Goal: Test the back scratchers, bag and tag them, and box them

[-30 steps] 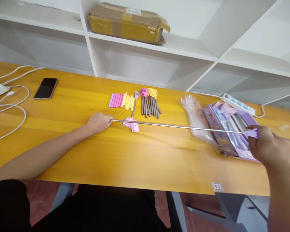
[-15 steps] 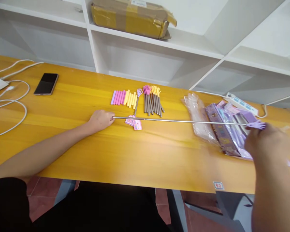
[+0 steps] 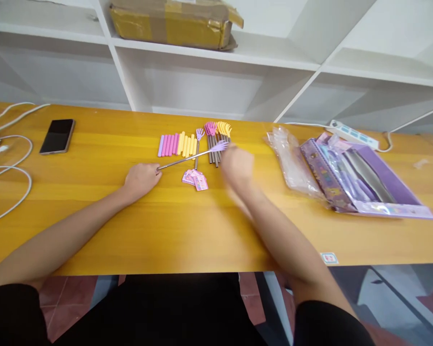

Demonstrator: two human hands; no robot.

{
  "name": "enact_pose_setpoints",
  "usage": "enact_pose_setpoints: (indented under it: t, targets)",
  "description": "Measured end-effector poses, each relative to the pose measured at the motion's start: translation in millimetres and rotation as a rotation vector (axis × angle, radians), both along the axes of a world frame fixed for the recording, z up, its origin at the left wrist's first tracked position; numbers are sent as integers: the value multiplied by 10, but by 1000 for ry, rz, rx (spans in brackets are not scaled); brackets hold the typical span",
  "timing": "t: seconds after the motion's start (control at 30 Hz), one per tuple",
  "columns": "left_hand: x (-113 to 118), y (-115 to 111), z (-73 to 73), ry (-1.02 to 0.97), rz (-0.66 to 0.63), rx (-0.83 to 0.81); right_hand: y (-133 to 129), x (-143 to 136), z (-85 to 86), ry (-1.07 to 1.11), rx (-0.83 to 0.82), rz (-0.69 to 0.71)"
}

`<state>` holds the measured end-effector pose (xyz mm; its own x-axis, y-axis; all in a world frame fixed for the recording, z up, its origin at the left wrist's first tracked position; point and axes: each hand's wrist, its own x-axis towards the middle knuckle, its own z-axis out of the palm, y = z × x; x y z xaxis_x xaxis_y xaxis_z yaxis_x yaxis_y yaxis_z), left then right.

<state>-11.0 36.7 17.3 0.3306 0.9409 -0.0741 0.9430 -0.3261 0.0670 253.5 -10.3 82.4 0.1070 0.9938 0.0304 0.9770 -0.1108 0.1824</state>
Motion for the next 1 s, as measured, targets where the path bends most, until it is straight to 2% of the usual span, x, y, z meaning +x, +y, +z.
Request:
enact_pose_setpoints:
  t: [0.1, 0.17, 0.23, 0.37, 0.63, 0.73, 0.83, 0.93, 0.97, 1.0]
  targets:
    - [-84, 9, 6, 39, 4, -10, 41, -750, -374, 36, -72, 125]
    - [-142, 18, 14, 73, -15, -12, 43, -988, -530, 50, -86, 178]
    - [-181, 33, 17, 97, -30, -7, 37, -1004, -607, 63, -88, 214]
    - [-210, 69, 10, 102, -48, 15, 49, -810, -661, 88, -96, 240]
    - [-274, 79, -5, 131, -81, 43, 98, -788, -670, 150, -129, 307]
    - [-278, 72, -5, 126, -84, 55, 74, -778, -586, 190, -148, 316]
    - [-271, 65, 18, 131, -80, 51, 110, -619, -332, 258, -205, 345]
    - [-260, 55, 42, 149, -92, 33, 227, -127, 102, 340, -257, 323]
    - [-257, 52, 46, 157, -95, 29, 271, 121, 254, 359, -233, 257]
    - [-255, 50, 48, 163, -98, 27, 309, 401, 392, 441, -138, 148]
